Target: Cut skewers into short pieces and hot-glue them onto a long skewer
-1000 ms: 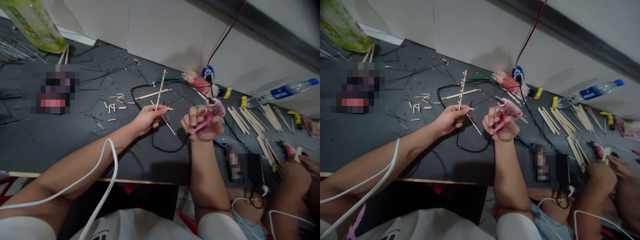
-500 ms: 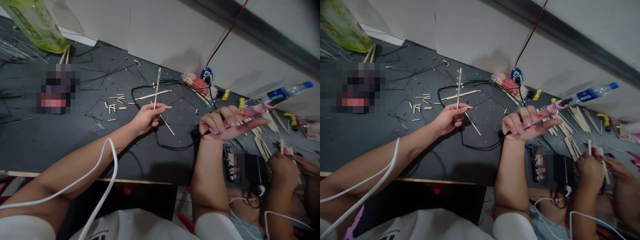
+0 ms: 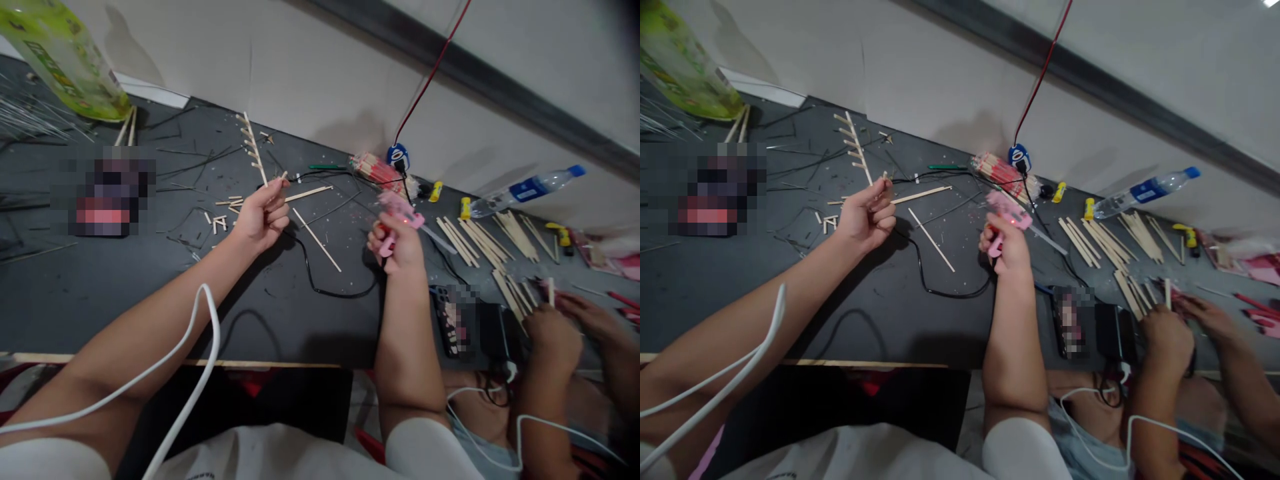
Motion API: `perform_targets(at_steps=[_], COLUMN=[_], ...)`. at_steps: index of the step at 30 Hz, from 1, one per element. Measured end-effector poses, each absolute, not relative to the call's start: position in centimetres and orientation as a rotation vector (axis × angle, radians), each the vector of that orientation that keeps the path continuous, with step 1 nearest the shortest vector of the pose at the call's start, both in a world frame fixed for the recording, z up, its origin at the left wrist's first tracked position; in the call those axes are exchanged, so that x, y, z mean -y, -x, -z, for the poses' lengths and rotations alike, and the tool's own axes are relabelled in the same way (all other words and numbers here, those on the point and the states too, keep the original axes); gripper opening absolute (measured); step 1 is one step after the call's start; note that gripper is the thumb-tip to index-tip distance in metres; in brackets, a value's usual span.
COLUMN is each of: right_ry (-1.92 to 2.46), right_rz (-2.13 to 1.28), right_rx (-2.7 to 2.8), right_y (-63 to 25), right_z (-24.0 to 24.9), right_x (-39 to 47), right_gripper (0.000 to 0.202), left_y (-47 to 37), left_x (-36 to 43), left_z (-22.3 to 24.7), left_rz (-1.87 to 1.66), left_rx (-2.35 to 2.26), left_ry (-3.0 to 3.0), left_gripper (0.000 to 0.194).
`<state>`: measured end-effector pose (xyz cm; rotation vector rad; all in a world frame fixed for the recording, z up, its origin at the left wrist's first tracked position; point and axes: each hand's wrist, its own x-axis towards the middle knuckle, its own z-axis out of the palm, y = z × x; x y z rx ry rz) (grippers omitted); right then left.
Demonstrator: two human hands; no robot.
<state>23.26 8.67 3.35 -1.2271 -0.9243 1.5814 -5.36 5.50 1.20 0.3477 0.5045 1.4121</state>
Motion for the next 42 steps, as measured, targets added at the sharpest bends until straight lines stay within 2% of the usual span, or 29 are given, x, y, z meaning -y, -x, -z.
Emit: perform_targets(at_steps=[3, 9, 12, 15, 19, 21, 23, 25, 28, 30, 42], right_ry=[1.519, 1.539, 1.610, 1.853, 2.251, 2.275, 2.108, 1.782, 1.259, 1.041, 0.875], right_rz=[-1.515, -1.555, -1.462, -1.193, -0.655, -0.341, -0.151, -0.233, -0.676, -0.798, -0.908], right_rx=[1.013, 1.096, 1.162, 1.352, 1.753, 1.802, 1.757, 1.721, 1.666, 1.683, 1.502], right_y=[-22.7, -22.5, -22.5, -22.6, -23.0, -22.8, -22.0, -20.7, -18.5, -17.3, -15.7], right_z=[-2.1, -0.7, -0.2, -0.2, -1.5, -2.3, -2.9, -3.1, -2.6, -2.1, -0.2], right_x=[-9.0, -9.4, -9.5, -9.3, -8.5, -7.8, -7.1, -6.2, -5.3, -4.9, -5.1], right_gripper=[0.034, 0.030, 0.031, 0.045, 0.067, 0.066, 0.058, 0.044, 0.030, 0.025, 0.019], left_y=[5.0, 3.6, 3.2, 3.1, 2.8, 2.6, 2.4, 2.1, 1.7, 1.3, 0.2], left_x=[-5.4, -4.8, -4.6, -4.4, -4.3, -4.1, -3.9, -3.7, -3.2, -3.0, -2.2], left_z=[-1.2, -0.7, -0.7, -0.6, -0.6, -0.6, -0.5, -0.5, -0.5, -0.4, 0.0], left_rz=[-1.394, -1.319, -1.307, -1.294, -1.276, -1.260, -1.235, -1.200, -1.143, -1.115, -1.099], left_rx=[-0.541, -0.564, -0.567, -0.564, -0.530, -0.514, -0.507, -0.504, -0.507, -0.521, -0.531], left_ry=[-0.361, -0.423, -0.430, -0.435, -0.453, -0.463, -0.471, -0.473, -0.477, -0.486, -0.506], left_gripper=[0.018, 0.015, 0.016, 0.016, 0.016, 0.017, 0.019, 0.022, 0.026, 0.028, 0.027])
